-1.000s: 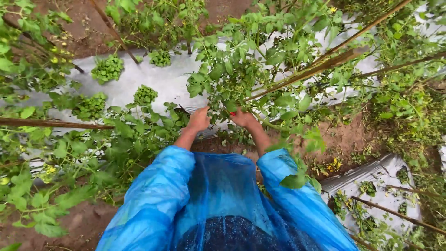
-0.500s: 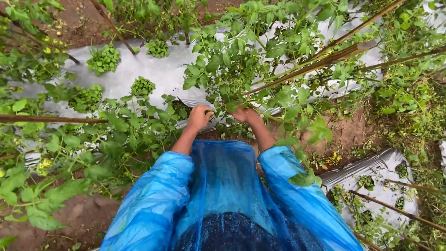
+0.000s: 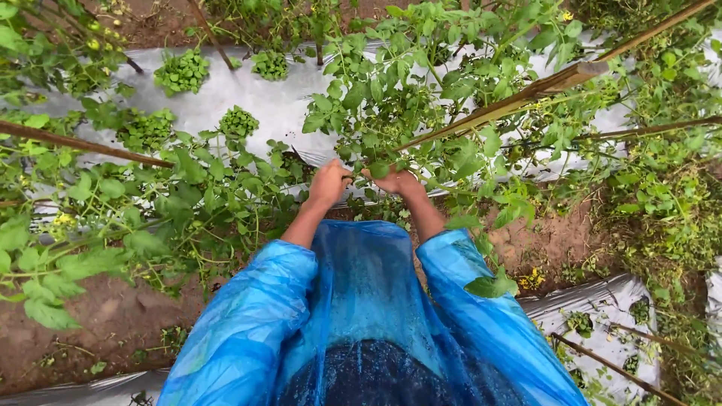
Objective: Pruning tomato plants in a field using hand shears to remove excess foliage or suckers.
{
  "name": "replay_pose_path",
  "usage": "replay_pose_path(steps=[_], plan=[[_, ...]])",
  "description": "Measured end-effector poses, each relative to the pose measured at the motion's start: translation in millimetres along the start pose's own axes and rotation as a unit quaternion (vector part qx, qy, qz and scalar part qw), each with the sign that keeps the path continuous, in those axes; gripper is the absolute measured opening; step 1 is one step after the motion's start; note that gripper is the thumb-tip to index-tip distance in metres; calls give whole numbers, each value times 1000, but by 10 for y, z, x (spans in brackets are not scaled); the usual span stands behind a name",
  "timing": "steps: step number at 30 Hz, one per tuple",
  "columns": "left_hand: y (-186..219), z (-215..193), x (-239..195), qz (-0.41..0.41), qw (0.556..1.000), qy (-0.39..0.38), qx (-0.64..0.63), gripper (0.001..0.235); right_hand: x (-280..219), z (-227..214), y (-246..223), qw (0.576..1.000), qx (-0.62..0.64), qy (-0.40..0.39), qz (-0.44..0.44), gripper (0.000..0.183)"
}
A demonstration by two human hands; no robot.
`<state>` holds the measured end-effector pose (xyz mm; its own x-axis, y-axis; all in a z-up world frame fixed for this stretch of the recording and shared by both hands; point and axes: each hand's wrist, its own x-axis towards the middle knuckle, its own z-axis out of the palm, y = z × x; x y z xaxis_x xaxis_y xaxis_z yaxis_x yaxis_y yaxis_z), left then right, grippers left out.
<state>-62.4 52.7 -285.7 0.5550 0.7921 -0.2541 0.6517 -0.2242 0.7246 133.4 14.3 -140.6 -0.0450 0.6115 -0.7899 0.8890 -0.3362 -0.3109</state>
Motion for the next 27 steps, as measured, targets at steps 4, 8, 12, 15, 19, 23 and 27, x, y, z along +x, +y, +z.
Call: replay_pose_path(steps=[4, 8, 12, 15, 19, 23, 27], plan=[[-18, 78, 2, 6, 1000, 7, 0, 14, -17, -35, 82, 999, -29, -7, 34, 101], [12, 48, -52, 8, 1000, 11, -1, 13, -16, -52, 47, 998, -12, -3, 64, 108], [52, 33, -81, 9, 1000, 12, 2, 11, -11, -2, 25, 998, 4, -10, 59, 98], [99, -23, -99, 11, 1000, 16, 3, 13, 133, 92, 97, 998, -1, 0, 68, 100], [125, -69, -106, -5, 999, 29, -21, 14, 301, 230, 284, 999, -12, -6, 49, 87], [-146, 70, 58, -16, 999, 39, -24, 17, 88, 152, 176, 998, 22, -11, 62, 77], [-192, 130, 58, -20, 999, 33, -18, 16, 167, 255, 314, 991, 52, 47, 116, 73]])
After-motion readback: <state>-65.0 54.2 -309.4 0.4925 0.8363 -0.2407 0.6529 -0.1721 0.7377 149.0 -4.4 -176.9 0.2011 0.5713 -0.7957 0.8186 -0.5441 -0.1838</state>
